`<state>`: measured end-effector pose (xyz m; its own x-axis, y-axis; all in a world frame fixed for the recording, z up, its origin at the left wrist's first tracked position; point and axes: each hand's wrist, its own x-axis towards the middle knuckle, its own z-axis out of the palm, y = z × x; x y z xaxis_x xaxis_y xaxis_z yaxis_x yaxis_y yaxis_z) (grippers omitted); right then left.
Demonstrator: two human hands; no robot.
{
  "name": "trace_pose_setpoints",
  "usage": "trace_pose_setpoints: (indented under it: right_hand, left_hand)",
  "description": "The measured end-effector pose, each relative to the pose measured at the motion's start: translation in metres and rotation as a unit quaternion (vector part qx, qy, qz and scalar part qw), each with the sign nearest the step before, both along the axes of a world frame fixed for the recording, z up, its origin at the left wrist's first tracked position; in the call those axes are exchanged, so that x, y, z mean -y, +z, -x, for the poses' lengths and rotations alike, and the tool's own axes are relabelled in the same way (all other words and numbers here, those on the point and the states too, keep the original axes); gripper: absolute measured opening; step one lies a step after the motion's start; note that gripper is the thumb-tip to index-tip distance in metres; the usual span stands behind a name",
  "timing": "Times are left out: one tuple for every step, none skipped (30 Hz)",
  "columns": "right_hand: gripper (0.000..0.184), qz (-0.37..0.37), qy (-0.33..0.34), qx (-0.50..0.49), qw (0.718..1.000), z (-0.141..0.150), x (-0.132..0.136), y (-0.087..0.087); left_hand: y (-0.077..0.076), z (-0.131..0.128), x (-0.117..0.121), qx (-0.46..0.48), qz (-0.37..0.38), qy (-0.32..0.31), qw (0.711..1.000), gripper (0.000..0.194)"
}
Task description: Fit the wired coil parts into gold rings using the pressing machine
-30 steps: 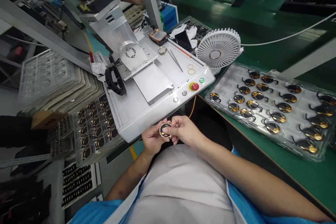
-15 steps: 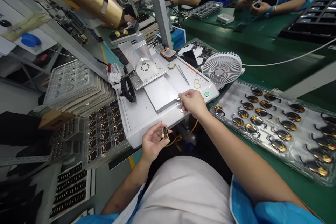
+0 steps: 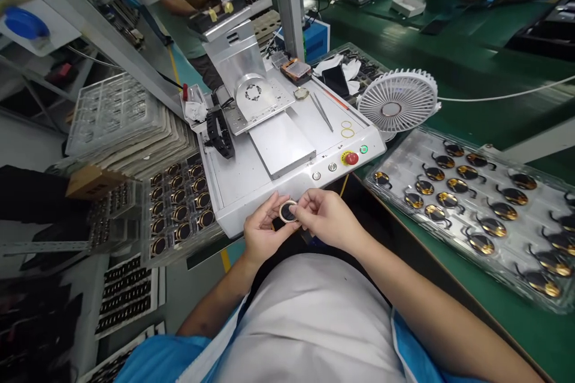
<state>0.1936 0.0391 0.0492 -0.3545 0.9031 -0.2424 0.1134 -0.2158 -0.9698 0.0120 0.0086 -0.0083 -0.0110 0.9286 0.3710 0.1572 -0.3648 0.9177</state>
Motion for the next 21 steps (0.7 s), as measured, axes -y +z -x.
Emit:
trace_pose_setpoints:
  right_hand:
    - [0.033, -0.007, 0.001, 0.008, 1.0, 0.001, 0.001, -0.002]
    - [0.032, -0.013, 0.001, 0.016, 1.0, 0.001, 0.001, -0.004]
    - [0.03, -0.018, 0.0, 0.022, 1.0, 0.001, 0.001, -0.005]
    - [0.029, -0.022, -0.002, 0.027, 0.999, 0.001, 0.0, -0.005]
    - [0.029, -0.022, -0.003, 0.029, 0.999, 0.001, -0.001, -0.006]
    - [0.028, -0.02, -0.003, 0.03, 0.999, 0.001, -0.001, -0.006]
    - [0.028, -0.019, -0.003, 0.029, 0.999, 0.001, -0.002, -0.006]
    - [0.028, -0.021, -0.004, 0.029, 0.999, 0.001, -0.002, -0.006]
    - [0.029, -0.024, -0.01, 0.028, 0.999, 0.001, -0.003, -0.006]
    - [0.03, -0.027, -0.019, 0.026, 0.999, 0.002, -0.003, -0.007]
    - [0.032, -0.025, -0.028, 0.02, 0.999, 0.004, -0.002, -0.007]
    - [0.035, -0.015, -0.032, 0.007, 0.999, 0.005, -0.002, -0.007]
    - [0.039, 0.004, -0.028, -0.012, 1.0, 0.006, -0.001, -0.007]
    - [0.043, 0.025, -0.018, -0.034, 0.999, 0.006, 0.0, -0.007]
    - [0.047, 0.042, -0.006, -0.054, 0.998, 0.003, 0.001, -0.007]
    - [0.051, 0.05, 0.0, -0.065, 0.997, -0.003, 0.002, -0.006]
    - [0.053, 0.045, -0.011, -0.064, 0.997, -0.013, 0.003, -0.006]
    - [0.055, 0.027, -0.043, -0.046, 0.998, -0.028, 0.006, -0.005]
    - [0.055, -0.001, -0.093, -0.009, 0.996, -0.049, 0.011, -0.003]
    - [0.054, -0.032, -0.158, 0.049, 0.986, -0.074, 0.018, -0.001]
    - [0.053, -0.063, -0.231, 0.121, 0.963, -0.103, 0.028, 0.001]
  left_hand:
    - [0.001, 0.0, 0.0, 0.0, -0.002, 0.0, 1.0, 0.076]
    - [0.002, -0.001, 0.0, 0.002, -0.004, 0.001, 1.0, 0.075]
    - [0.002, -0.001, 0.0, 0.003, -0.008, 0.003, 1.0, 0.075]
    - [0.003, -0.001, 0.0, 0.003, -0.011, 0.005, 1.0, 0.075]
    - [0.003, -0.001, 0.0, 0.003, -0.013, 0.008, 1.0, 0.074]
    - [0.003, -0.001, 0.0, 0.001, -0.012, 0.011, 1.0, 0.074]
    - [0.003, -0.001, 0.0, -0.001, -0.01, 0.014, 1.0, 0.073]
    - [0.003, -0.001, 0.0, -0.003, -0.008, 0.017, 1.0, 0.072]
    - [0.002, -0.002, 0.0, -0.005, -0.006, 0.019, 1.0, 0.071]
    - [0.002, -0.002, 0.001, -0.005, -0.007, 0.021, 1.0, 0.07]
    - [0.001, -0.002, 0.001, -0.004, -0.008, 0.022, 1.0, 0.07]
    - [-0.001, -0.003, 0.002, -0.002, -0.011, 0.021, 1.0, 0.07]
    - [-0.002, -0.003, 0.003, -0.001, -0.012, 0.017, 1.0, 0.07]
    - [-0.004, -0.004, 0.004, -0.003, -0.014, 0.011, 1.0, 0.071]
    - [-0.005, -0.004, 0.005, -0.011, -0.018, -0.001, 1.0, 0.073]
    - [-0.007, -0.004, 0.005, -0.022, -0.026, -0.017, 0.999, 0.075]
    - [-0.009, -0.004, 0.005, -0.034, -0.037, -0.034, 0.998, 0.076]
    - [-0.01, -0.004, 0.005, -0.043, -0.047, -0.05, 0.997, 0.077]
    - [-0.012, -0.003, 0.004, -0.047, -0.054, -0.061, 0.996, 0.075]
    - [-0.013, -0.002, 0.003, -0.046, -0.055, -0.067, 0.995, 0.072]
    - [-0.014, -0.002, 0.001, -0.04, -0.047, -0.067, 0.996, 0.067]
